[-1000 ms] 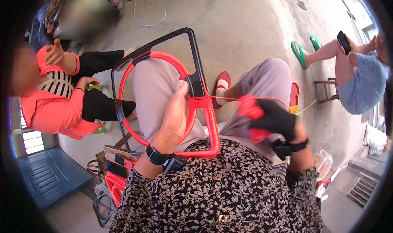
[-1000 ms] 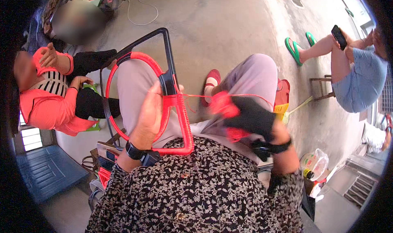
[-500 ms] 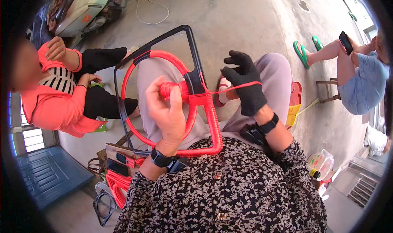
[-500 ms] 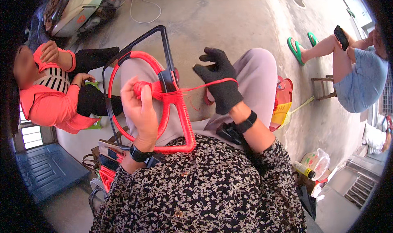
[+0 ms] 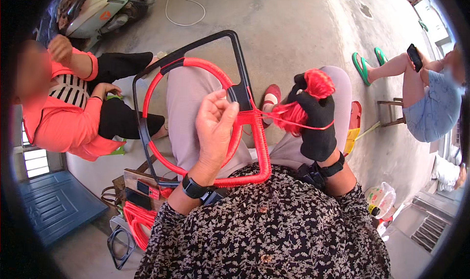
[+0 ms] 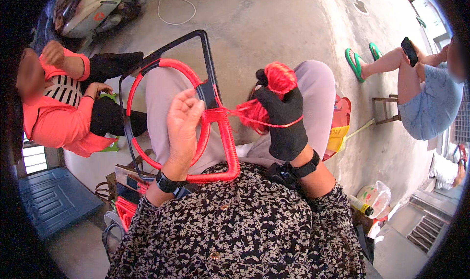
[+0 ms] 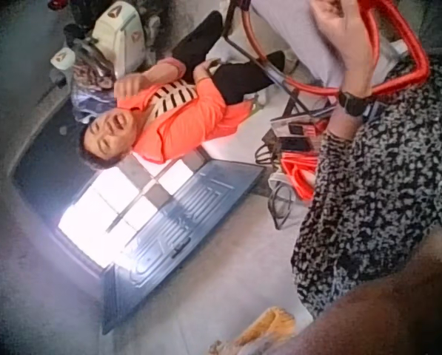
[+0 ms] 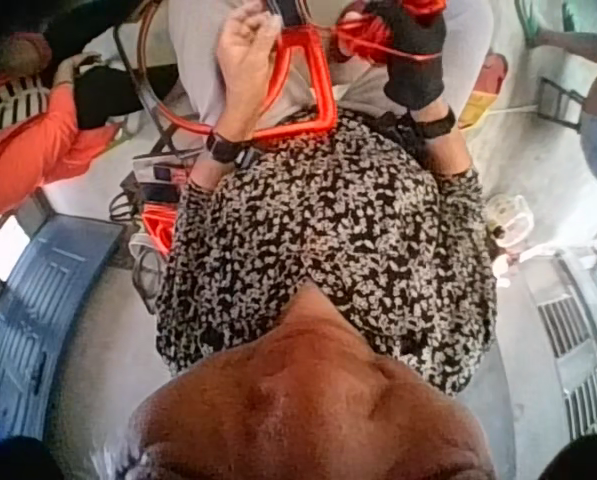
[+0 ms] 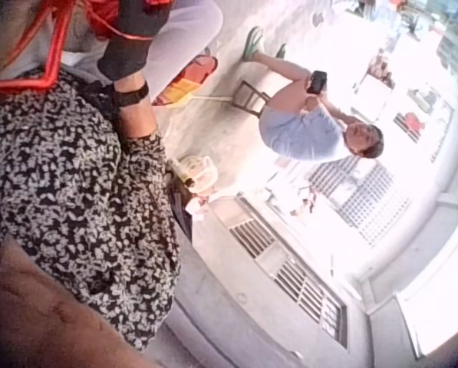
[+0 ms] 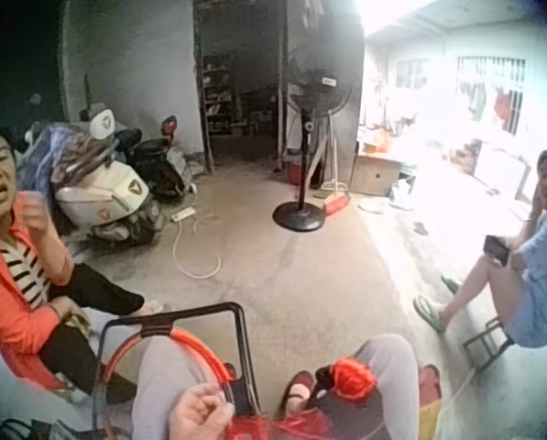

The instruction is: Weaving red rope around a black square frame.

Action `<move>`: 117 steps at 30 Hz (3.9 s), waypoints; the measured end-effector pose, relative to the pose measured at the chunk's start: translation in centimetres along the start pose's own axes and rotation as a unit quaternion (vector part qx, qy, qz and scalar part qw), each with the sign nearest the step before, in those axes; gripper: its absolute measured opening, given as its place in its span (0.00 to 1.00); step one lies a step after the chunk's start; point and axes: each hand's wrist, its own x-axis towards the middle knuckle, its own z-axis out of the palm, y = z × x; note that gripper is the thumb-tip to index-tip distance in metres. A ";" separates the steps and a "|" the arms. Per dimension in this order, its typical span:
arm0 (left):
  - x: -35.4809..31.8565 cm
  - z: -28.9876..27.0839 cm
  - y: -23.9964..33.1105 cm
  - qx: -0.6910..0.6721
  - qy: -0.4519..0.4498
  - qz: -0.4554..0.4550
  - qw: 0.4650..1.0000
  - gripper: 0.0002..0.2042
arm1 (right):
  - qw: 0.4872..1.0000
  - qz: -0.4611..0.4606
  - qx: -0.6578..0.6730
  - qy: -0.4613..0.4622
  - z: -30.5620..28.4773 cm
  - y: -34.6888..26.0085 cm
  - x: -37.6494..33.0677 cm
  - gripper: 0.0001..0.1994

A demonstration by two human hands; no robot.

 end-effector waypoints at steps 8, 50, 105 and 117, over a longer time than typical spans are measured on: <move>0.0 -0.8 -0.2 -0.079 -0.106 -0.236 0.963 0.06 | 0.838 -0.059 -0.430 -0.332 -2.6 -0.8 0.9 0.16; -0.6 -0.5 -0.1 -0.241 -0.117 -0.245 0.932 0.09 | 0.904 0.171 0.381 -0.091 -2.7 2.4 -0.4 0.07; -1.3 -2.1 -0.3 -0.135 0.015 -0.150 0.979 0.16 | 0.878 -0.252 -0.378 -0.152 5.6 -0.1 -1.5 0.15; -0.5 -2.7 -2.6 -0.194 -0.101 -0.207 0.954 0.13 | 0.783 0.026 -0.517 -0.344 1.5 3.0 2.0 0.16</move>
